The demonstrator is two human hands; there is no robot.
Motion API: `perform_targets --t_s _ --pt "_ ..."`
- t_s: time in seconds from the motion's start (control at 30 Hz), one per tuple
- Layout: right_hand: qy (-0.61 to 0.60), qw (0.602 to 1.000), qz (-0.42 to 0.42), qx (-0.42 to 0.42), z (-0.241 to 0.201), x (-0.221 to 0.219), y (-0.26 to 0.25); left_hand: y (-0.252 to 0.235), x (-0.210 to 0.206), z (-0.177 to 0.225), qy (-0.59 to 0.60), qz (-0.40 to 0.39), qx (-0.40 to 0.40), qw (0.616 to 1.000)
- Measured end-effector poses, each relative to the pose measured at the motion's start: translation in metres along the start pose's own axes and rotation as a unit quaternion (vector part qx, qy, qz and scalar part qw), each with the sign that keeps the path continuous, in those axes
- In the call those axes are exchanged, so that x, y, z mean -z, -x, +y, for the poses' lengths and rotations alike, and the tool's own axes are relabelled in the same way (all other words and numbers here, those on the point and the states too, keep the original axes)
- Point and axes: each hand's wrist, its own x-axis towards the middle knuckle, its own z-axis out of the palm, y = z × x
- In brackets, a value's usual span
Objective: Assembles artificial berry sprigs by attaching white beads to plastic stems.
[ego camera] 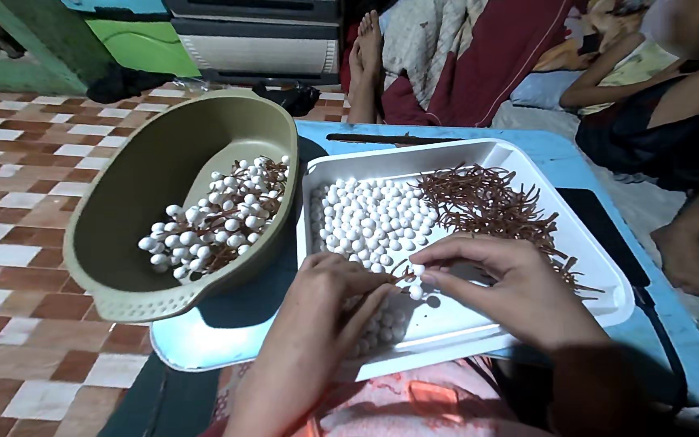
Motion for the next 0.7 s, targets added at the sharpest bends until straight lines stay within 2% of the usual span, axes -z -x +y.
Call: perform_targets --t_s 0.27,0.43,0.6,0.7 --pt "0.015 0.999 0.008 0.037 0.0018 0.0003 -0.0009 0.0015 -0.0013 0.0008 -0.003 0.002 0.021 1.0" --pt "0.027 0.999 0.004 0.046 0.0007 0.0003 -0.0018 0.0013 -0.0016 0.0005 -0.011 -0.002 0.006 1.0" --pt "0.01 0.999 -0.006 0.042 -0.0007 -0.0022 -0.0026 0.0009 -0.0024 0.0015 -0.019 -0.003 -0.003 1.0" --pt "0.009 1.0 -0.012 -0.005 -0.0025 0.0013 -0.0019 0.0003 0.0002 0.0039 0.021 0.017 0.033 0.999"
